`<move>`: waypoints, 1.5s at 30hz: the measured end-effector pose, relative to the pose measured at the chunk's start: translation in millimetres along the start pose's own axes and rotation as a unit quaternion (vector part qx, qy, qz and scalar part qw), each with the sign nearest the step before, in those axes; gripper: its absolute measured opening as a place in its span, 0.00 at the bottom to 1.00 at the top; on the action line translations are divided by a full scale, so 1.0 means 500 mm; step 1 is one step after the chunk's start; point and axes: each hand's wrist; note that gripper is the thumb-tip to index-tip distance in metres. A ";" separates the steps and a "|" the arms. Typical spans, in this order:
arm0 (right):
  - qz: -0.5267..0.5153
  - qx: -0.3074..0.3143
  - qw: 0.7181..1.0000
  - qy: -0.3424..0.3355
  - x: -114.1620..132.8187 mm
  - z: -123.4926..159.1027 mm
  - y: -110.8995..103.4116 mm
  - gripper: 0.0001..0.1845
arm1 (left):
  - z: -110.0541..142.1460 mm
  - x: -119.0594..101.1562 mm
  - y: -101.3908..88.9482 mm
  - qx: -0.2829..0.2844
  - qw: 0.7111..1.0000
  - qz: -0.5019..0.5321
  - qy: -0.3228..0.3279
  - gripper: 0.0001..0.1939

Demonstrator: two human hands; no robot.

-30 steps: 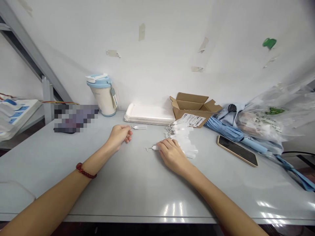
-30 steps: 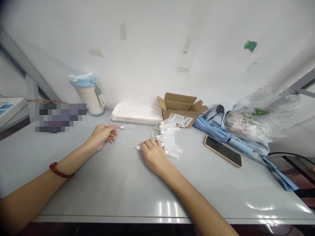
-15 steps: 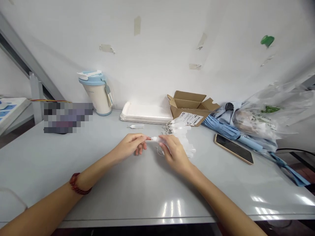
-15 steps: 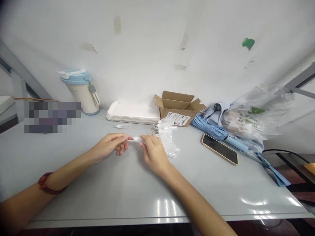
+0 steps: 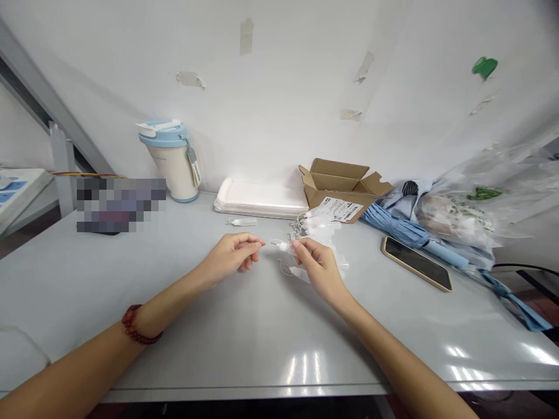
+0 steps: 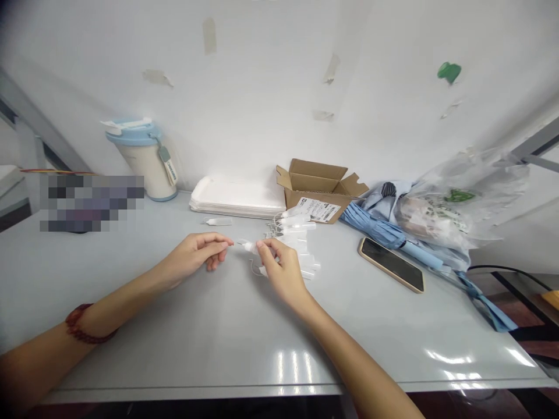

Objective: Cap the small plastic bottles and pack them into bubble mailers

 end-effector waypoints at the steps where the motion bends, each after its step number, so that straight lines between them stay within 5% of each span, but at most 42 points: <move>1: -0.005 0.000 1.000 0.004 0.000 0.000 0.000 0.19 | 0.000 0.000 0.000 0.011 1.000 0.004 0.003 0.13; 19: -0.037 0.024 0.999 0.029 -0.004 0.003 0.004 0.20 | 0.011 -0.008 0.005 0.051 0.995 0.079 -0.012 0.10; 45: -0.029 0.028 0.999 0.028 -0.001 0.004 0.005 0.21 | 0.011 -0.005 0.006 0.035 0.998 0.053 0.007 0.11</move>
Point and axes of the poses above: each hand's wrist, its own z-axis away from the middle knuckle, its own y-axis out of the palm, x = y × z, and after that the axes turned 12 degrees about -z, right-handed
